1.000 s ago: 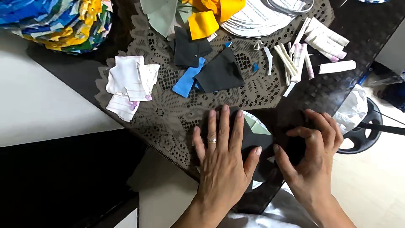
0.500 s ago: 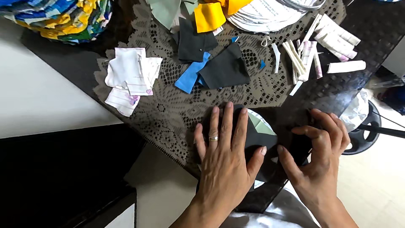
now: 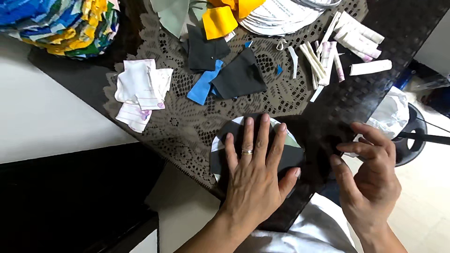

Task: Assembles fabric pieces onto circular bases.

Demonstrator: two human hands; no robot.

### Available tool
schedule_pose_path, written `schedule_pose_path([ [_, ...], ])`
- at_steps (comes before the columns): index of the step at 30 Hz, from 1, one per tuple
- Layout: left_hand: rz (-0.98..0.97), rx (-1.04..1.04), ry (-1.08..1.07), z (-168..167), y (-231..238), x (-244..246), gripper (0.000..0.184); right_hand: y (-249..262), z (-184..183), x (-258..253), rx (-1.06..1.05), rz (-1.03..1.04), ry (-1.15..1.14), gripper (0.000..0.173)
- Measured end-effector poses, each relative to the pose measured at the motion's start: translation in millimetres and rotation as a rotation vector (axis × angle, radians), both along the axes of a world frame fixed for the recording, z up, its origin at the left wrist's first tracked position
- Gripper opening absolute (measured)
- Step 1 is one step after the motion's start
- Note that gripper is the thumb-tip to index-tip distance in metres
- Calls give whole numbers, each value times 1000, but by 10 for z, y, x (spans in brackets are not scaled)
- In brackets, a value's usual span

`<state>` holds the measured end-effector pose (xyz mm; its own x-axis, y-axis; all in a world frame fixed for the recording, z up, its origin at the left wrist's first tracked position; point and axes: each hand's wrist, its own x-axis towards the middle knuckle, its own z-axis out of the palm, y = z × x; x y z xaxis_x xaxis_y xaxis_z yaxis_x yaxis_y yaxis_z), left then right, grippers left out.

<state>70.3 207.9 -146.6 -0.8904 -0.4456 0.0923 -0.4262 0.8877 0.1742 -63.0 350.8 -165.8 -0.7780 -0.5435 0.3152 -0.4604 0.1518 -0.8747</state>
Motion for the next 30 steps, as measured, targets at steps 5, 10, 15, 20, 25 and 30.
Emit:
schedule_pose_path([
  [5, 39, 31, 25, 102, -8, -10, 77, 41, -18, -21, -21, -17, 12, 9],
  [10, 73, -8, 2, 33, -26, -37, 85, 76, 6, -46, -10, -21, 17, 11],
  [15, -277, 26, 3, 44, -374, 81, 82, 120, -1, -63, -24, -11, 70, 11],
  [20, -536, 63, -23, 94, -660, 112, 82, 73, -14, -23, -3, 31, 299, 6],
  [25, -507, 94, 51, 121, -649, 106, 80, -177, 28, 14, -31, 113, 428, 10],
  [30, -94, 114, 220, 359, -914, -17, 42, -411, 69, 7, -80, 209, 407, 16],
])
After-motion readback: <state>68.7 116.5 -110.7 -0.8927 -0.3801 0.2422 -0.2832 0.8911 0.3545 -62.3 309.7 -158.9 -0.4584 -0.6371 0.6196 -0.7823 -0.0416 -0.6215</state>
